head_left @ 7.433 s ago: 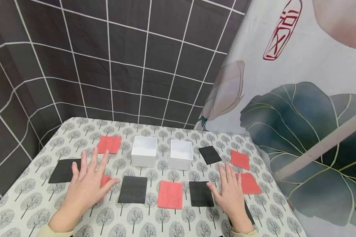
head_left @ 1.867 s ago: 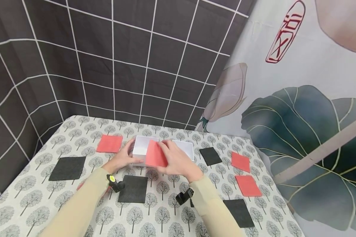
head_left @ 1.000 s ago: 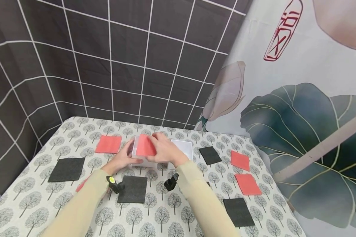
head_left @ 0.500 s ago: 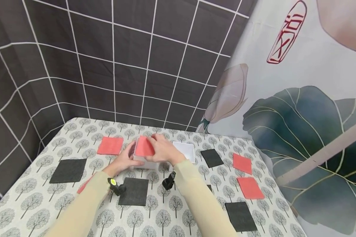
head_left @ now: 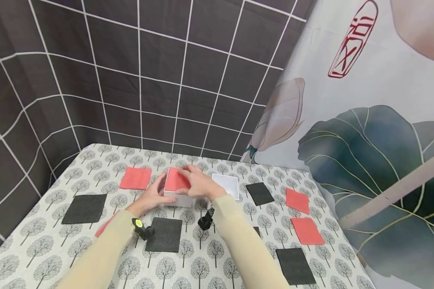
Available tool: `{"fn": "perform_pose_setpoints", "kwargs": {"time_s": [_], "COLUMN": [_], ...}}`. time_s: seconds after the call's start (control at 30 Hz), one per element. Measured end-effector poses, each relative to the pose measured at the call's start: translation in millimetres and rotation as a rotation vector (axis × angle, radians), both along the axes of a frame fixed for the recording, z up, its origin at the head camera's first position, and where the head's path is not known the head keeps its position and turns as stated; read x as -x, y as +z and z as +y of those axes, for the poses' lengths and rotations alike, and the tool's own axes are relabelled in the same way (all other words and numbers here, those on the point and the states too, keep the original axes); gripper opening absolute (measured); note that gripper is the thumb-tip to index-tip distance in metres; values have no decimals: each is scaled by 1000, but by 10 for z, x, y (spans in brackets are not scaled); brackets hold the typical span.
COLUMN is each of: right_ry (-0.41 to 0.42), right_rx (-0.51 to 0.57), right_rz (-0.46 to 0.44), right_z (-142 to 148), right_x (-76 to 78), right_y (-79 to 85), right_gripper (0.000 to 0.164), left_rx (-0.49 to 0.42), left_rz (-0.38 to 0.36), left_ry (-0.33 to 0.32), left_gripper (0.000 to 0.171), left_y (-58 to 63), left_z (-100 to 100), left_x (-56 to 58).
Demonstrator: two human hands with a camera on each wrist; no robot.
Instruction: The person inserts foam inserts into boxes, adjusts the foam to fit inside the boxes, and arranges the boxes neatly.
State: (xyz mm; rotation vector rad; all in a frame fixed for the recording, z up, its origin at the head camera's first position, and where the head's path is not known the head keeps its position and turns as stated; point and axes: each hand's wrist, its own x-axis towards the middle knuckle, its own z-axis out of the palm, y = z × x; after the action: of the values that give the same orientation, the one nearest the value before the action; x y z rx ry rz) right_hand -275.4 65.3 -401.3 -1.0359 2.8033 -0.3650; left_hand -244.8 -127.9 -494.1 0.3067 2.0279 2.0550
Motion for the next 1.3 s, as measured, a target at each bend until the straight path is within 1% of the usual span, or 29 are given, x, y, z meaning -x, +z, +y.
{"fn": "perform_pose_setpoints", "kwargs": {"time_s": [0.2, 0.27, 0.37, 0.53, 0.63, 0.67, 0.77, 0.9, 1.0, 1.1, 1.2, 1.3], "right_ry": [34, 44, 50, 30, 20, 18, 7, -21, -38, -49, -64, -72], "right_rx": [32, 32, 40, 79, 88, 90, 96, 129, 142, 141, 140, 117], "right_rz": [-8, -7, -13, -44, -48, -48, -60, -123, -152, -145, -122, -92], "right_z": [17, 22, 29, 39, 26, 18, -5, -23, -28, -29, -24, -36], "right_x": [38, 49, 61, 64, 68, 70, 78, 73, 64, 52, 44, 48], "right_y": [-40, -59, -92, -125, -135, -138, -152, -171, -187, -182, -161, -143], "right_gripper": [72, 71, 67, 61, 61, 61, 62, 62, 61, 60, 62, 63], "left_rx": [43, 38, 15, -7, -1, -11, -9, -39, -79, -97, -91, -104], "left_rz": [30, 37, 23, -2, 13, 2, 3, -34, -58, -60, -50, -53], "left_ry": [13, 10, 12, -4, -6, -6, -4, -12, -24, -28, -31, -31], "left_gripper": [114, 114, 115, 115, 115, 115, 115, 114, 114, 113, 112, 113], "left_y": [-2, -3, -1, 1, -5, -6, -18, -20, -20, -21, -19, -18], "left_z": [-11, -13, -11, -5, -5, -5, -8, -1, 2, 3, 1, -1], "left_x": [-9, -10, -7, 6, 18, 19, 21, 2, -11, -15, -10, 1]}}
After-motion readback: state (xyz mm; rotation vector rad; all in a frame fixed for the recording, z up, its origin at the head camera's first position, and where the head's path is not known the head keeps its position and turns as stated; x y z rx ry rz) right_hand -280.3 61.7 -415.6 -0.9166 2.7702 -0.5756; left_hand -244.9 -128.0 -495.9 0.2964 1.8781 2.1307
